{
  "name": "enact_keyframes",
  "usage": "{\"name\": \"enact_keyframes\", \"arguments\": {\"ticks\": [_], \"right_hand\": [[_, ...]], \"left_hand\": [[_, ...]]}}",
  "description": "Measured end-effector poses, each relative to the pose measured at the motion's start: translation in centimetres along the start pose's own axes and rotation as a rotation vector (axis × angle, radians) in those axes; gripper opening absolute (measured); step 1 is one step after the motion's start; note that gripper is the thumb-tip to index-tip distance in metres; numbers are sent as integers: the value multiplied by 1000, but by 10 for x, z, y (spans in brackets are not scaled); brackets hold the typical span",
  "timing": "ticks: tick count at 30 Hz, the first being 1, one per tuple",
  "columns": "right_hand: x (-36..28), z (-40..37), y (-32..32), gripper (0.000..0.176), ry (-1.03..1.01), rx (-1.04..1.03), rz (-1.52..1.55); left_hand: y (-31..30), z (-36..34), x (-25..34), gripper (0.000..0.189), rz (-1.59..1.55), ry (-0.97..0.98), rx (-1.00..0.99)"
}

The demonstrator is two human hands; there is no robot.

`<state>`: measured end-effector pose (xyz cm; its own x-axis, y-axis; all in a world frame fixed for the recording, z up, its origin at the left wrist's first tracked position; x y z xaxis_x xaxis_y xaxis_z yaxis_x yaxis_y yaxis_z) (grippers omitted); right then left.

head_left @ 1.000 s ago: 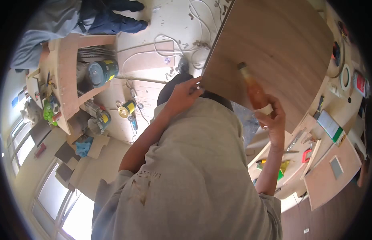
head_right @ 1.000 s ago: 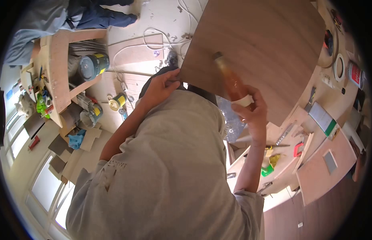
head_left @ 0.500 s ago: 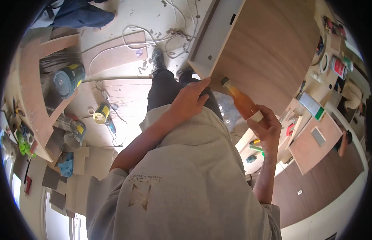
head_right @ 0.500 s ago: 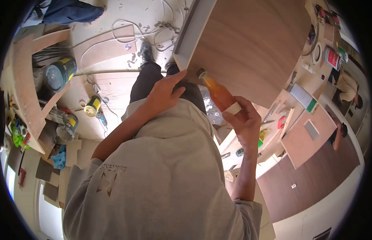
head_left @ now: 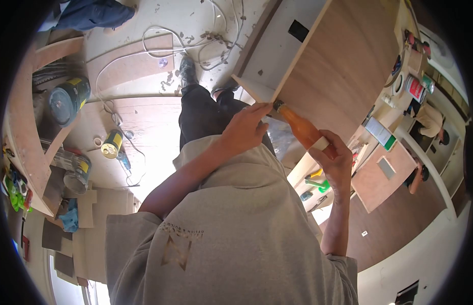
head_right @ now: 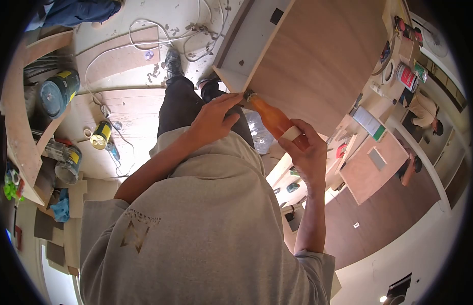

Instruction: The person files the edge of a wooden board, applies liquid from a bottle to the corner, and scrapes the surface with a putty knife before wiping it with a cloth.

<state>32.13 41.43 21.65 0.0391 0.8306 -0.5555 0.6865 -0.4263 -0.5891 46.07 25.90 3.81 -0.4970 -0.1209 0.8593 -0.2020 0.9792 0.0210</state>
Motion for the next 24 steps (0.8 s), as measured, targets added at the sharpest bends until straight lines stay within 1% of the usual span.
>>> {"name": "enact_keyframes", "arguments": {"ticks": [2, 8, 11, 14, 17, 20, 24], "right_hand": [[0, 0, -1, 51, 36, -1, -38], [4, 2, -4, 50, 48, 15, 77], [6, 3, -6, 49, 95, 1, 91], [1, 3, -4, 48, 98, 17, 148], [6, 4, -3, 48, 26, 27, 197], [13, 4, -8, 49, 52, 13, 157], [18, 4, -9, 50, 63, -14, 184]], "left_hand": [[-1, 0, -2, 54, -19, -9, -13], [-2, 2, -5, 56, -49, -20, -37], [-5, 2, -5, 56, -56, -37, -48], [-5, 3, -7, 57, -54, -37, -48], [-4, 3, -7, 57, -66, -43, -58], [-5, 3, -9, 57, -69, -45, -67], [-4, 4, -12, 58, -64, -54, -76]]}}
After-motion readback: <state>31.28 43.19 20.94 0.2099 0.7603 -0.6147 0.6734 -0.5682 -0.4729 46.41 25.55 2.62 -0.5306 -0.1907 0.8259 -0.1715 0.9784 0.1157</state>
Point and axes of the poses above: each hand's wrist, its own z-axis towards the middle knuckle, its own y-axis out of the palm, x = y × z, the point moved 4 cm from there along z, towards the middle knuckle, and after that the axes turned 13 degrees about -y, right-handed, at the moved point
